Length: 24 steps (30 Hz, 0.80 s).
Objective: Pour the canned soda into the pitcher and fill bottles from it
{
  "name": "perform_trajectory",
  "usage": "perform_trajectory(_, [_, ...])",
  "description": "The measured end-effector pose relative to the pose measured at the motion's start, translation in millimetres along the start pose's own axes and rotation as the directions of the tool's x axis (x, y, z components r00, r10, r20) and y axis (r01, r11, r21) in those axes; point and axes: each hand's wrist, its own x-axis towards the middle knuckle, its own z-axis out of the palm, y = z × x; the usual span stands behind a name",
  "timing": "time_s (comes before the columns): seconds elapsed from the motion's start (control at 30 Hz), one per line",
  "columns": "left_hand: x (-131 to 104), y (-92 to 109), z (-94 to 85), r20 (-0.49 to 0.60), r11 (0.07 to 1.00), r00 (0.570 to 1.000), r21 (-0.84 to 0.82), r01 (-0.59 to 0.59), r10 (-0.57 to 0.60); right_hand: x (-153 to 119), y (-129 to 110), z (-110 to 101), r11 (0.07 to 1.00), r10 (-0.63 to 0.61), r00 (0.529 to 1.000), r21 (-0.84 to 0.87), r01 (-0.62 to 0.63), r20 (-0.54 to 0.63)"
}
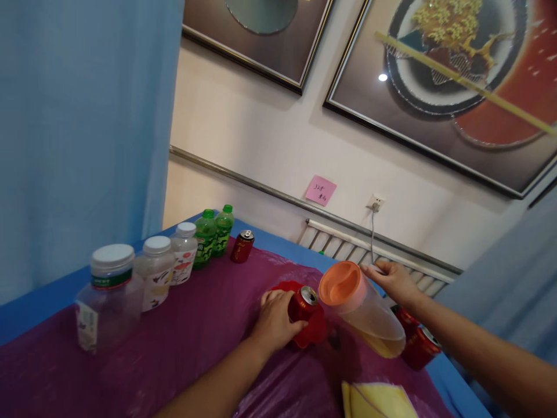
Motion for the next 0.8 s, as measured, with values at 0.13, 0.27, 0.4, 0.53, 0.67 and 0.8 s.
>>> perform_trajectory(0.13, [0.4,0.7,-1.0,0.001,1.0,1.0,0.003,0.005,-0.005,-0.7,-2.8,-0.2,1.0,0.013,1.0,0.009,-0.013,0.005])
perform_trajectory(0.27, [0.8,2.6,-2.6,0.008,1.0,1.0,0.006,0.019,-0.019,-1.7,-6.8,-0.3,0.999,0.033,0.999,0.016,-0.033,0.007])
perform_trajectory(0.4, [0.5,2.9,-2.8,0.01,1.0,1.0,0.008,0.024,-0.024,-1.5,-6.6,0.0,0.999,0.041,0.999,0.007,-0.041,0.016])
perform_trajectory(0.53, [0.0,2.0,-1.7,0.003,1.0,1.0,0.007,0.017,-0.017,-0.7,-3.8,0.5,0.999,0.046,0.999,-0.001,-0.046,0.02])
perform_trajectory(0.67, [0.2,0.9,-0.5,0.002,1.0,1.0,0.01,0.018,-0.018,0.0,-2.1,0.9,0.999,0.046,0.999,0.005,-0.046,0.022])
perform_trajectory(0.8, [0.7,-0.6,0.8,-0.001,1.0,1.0,0.011,0.012,-0.012,0.7,-2.3,1.3,0.999,0.032,0.999,0.003,-0.032,0.024])
